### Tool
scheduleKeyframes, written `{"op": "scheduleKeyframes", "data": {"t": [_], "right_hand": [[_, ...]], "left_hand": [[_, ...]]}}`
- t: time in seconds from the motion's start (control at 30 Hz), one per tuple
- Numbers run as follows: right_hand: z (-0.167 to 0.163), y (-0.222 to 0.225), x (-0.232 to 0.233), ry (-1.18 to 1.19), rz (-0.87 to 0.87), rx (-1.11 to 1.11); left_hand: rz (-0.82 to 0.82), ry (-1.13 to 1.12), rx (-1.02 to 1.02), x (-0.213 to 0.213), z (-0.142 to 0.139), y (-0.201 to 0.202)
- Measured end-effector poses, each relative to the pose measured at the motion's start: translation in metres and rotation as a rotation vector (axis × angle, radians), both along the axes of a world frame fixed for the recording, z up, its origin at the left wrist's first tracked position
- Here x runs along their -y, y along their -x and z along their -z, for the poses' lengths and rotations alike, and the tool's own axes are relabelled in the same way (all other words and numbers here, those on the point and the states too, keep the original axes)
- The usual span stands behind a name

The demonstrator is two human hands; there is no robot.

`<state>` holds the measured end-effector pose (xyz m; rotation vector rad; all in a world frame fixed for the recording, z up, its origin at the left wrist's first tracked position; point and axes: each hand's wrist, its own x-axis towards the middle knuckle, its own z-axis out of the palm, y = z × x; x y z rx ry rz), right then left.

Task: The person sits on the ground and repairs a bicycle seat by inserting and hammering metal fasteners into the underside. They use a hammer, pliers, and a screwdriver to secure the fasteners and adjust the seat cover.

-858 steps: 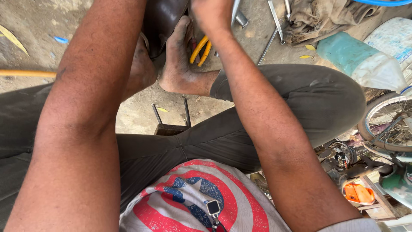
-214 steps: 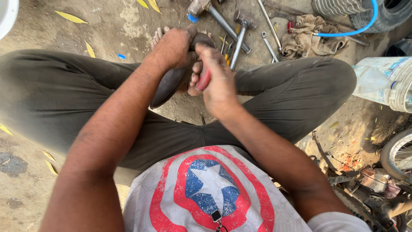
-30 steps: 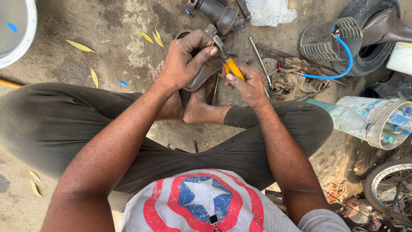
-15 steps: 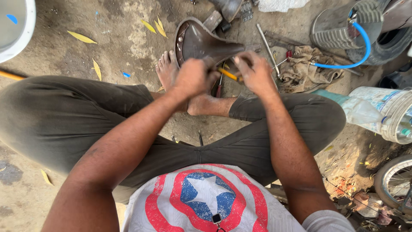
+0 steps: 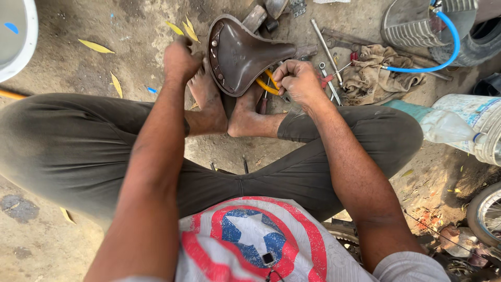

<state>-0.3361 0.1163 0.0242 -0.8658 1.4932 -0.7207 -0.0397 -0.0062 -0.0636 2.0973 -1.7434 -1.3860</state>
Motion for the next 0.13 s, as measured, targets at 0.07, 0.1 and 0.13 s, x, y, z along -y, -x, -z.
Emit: {"op": "scheduleKeyframes", "data": {"t": [0.07,0.1,0.13], "right_hand": [[0.001,0.006,0.002,-0.038,0.04,0.049],[0.001,0.007,0.002,-0.059,0.072,0.086],[0.002,0.01,0.001,-0.081,0.11,0.121]], "left_hand": [[-0.094,-0.035,-0.036,0.002,0.018,0.007],[-0.023,-0.013,-0.015,0.004,0.026,0.008],[0.054,0.008,0.002,0.005,0.033,0.013]]}}
